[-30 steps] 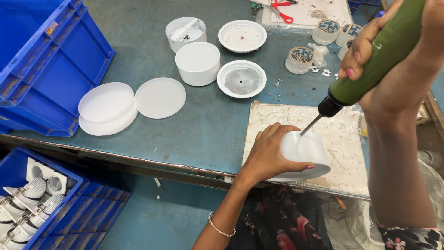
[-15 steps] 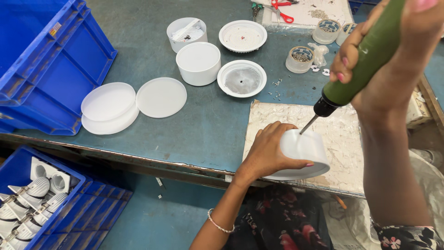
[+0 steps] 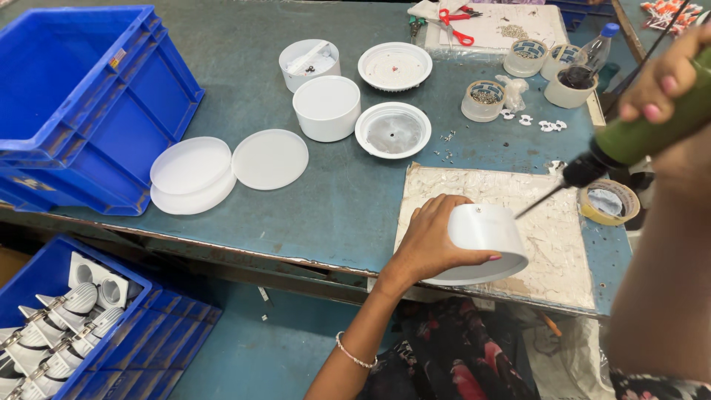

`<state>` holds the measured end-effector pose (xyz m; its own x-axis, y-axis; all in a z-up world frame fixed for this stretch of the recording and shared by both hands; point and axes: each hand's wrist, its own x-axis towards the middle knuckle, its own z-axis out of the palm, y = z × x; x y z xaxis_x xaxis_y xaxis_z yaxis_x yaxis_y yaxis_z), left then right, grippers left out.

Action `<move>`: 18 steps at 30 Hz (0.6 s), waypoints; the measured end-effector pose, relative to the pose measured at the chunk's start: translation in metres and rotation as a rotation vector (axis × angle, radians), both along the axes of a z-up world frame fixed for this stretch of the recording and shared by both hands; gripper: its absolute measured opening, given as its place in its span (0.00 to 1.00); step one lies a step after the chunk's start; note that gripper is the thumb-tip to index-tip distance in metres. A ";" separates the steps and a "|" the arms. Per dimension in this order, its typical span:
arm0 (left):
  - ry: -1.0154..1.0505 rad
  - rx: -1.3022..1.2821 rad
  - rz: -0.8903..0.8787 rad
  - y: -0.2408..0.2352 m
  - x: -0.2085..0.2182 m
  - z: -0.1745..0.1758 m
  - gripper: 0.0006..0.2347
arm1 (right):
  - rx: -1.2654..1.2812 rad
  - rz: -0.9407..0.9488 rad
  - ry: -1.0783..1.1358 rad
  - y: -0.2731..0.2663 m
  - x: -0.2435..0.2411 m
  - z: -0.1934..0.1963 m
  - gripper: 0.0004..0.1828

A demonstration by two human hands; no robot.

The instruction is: The person assembles circular LED light fixtures by hand and with an electric screwdriver, placing plastic covers onto bases, inserting internal components, and securing them with screws.

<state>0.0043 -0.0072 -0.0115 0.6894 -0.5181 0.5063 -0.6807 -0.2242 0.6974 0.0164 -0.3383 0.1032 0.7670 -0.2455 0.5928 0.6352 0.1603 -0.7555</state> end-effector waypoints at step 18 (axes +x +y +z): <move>-0.740 0.183 0.040 0.003 -0.037 -0.073 0.28 | -0.092 -0.467 0.499 -0.064 -0.081 -0.084 0.18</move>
